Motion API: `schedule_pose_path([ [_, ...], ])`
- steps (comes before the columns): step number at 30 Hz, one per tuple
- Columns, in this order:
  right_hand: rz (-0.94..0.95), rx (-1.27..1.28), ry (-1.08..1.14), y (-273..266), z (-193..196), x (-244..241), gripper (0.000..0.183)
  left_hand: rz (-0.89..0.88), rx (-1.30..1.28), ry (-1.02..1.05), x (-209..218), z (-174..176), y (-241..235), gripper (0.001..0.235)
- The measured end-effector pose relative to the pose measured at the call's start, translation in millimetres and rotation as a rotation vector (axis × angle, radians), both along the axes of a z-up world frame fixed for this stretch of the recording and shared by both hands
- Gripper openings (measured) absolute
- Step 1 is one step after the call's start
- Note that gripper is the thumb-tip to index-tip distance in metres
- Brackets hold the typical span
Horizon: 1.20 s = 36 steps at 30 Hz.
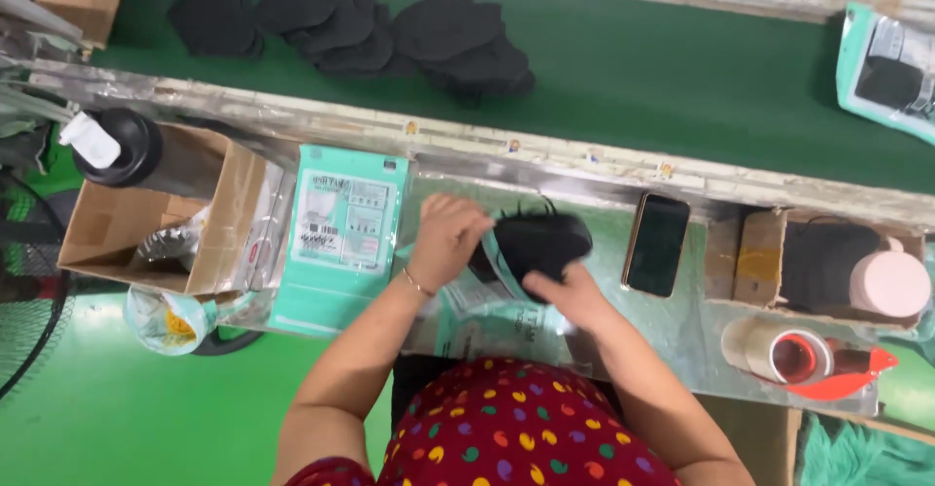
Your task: The person repeatedly picks black face masks from a conveyor belt, places them into light green plastic bags, and moves the sealed packages along the belt. The person also retrieves fresh bags from a nearby box and stacks them on the table.
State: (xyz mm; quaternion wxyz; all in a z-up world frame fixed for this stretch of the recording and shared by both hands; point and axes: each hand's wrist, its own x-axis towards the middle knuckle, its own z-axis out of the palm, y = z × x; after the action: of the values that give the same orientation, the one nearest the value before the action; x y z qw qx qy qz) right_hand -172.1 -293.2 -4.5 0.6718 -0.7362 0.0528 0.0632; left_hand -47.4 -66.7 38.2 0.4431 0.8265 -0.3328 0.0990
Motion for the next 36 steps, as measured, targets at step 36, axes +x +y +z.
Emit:
schedule_pose_path([
  [36,0.203,-0.487,0.009,-11,59,10,0.018,-0.229,0.102,0.258,-5,20,-8,0.025],
])
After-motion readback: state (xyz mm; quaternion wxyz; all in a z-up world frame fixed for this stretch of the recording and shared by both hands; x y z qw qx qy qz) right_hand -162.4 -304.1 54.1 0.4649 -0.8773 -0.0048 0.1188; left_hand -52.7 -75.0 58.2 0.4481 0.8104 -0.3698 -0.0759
